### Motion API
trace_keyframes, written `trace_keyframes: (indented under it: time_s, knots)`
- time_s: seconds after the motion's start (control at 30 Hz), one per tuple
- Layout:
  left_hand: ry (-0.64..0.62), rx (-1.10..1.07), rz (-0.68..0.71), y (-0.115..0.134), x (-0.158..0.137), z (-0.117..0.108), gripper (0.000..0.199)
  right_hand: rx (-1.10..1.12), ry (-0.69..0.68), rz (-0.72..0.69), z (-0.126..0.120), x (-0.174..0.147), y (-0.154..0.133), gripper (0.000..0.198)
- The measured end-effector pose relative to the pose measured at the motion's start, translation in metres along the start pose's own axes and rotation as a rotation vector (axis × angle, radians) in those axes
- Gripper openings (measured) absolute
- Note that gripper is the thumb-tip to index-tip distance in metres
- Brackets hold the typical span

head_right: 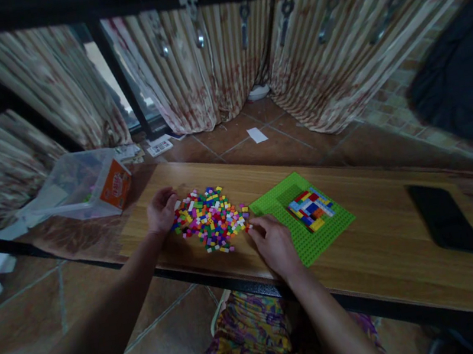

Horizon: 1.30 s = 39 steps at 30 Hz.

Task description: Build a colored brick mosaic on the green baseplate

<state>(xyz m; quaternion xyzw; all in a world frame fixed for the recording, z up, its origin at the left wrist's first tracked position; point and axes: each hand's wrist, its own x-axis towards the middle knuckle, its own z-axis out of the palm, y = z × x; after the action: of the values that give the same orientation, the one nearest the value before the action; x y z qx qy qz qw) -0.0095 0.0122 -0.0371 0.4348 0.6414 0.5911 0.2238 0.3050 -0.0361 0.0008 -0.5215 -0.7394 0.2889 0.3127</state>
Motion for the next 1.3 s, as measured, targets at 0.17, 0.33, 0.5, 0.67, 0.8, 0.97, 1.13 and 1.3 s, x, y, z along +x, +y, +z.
trace_keyframes:
  time_s: [0.17, 0.33, 0.5, 0.67, 0.8, 0.97, 1.13, 1.3]
  knots:
    - [-0.011, 0.006, 0.008, 0.002, 0.000, 0.000, 0.032, -0.210, -0.049, -0.019, 0.009, 0.000, -0.005, 0.016]
    - [-0.014, 0.012, 0.014, 0.004, 0.000, -0.001, 0.033, -0.208, -0.059, -0.001, 0.011, 0.001, -0.003, 0.012]
    - [-0.013, 0.018, 0.014, 0.000, 0.001, -0.001, 0.033, -0.127, -0.053, 0.045, 0.008, -0.003, -0.003, 0.007]
    - [-0.011, 0.018, 0.009, -0.001, 0.001, -0.001, 0.033, -0.093, -0.073, 0.004, 0.007, -0.007, -0.001, 0.014]
    - [-0.003, 0.027, 0.008, 0.001, 0.000, -0.001, 0.031, -0.079, -0.087, -0.108, 0.009, -0.012, 0.001, 0.015]
    - [0.005, 0.035, 0.010, 0.001, -0.001, 0.000, 0.028, -0.042, -0.115, -0.207, 0.011, -0.020, -0.002, 0.020]
    - [-0.001, 0.025, 0.006, -0.001, -0.001, 0.000, 0.028, -0.015, -0.089, -0.149, 0.012, -0.024, -0.002, 0.019]
    - [-0.006, 0.017, 0.003, -0.001, -0.002, 0.000, 0.027, 0.039, -0.013, -0.030, 0.014, -0.025, 0.000, 0.016]
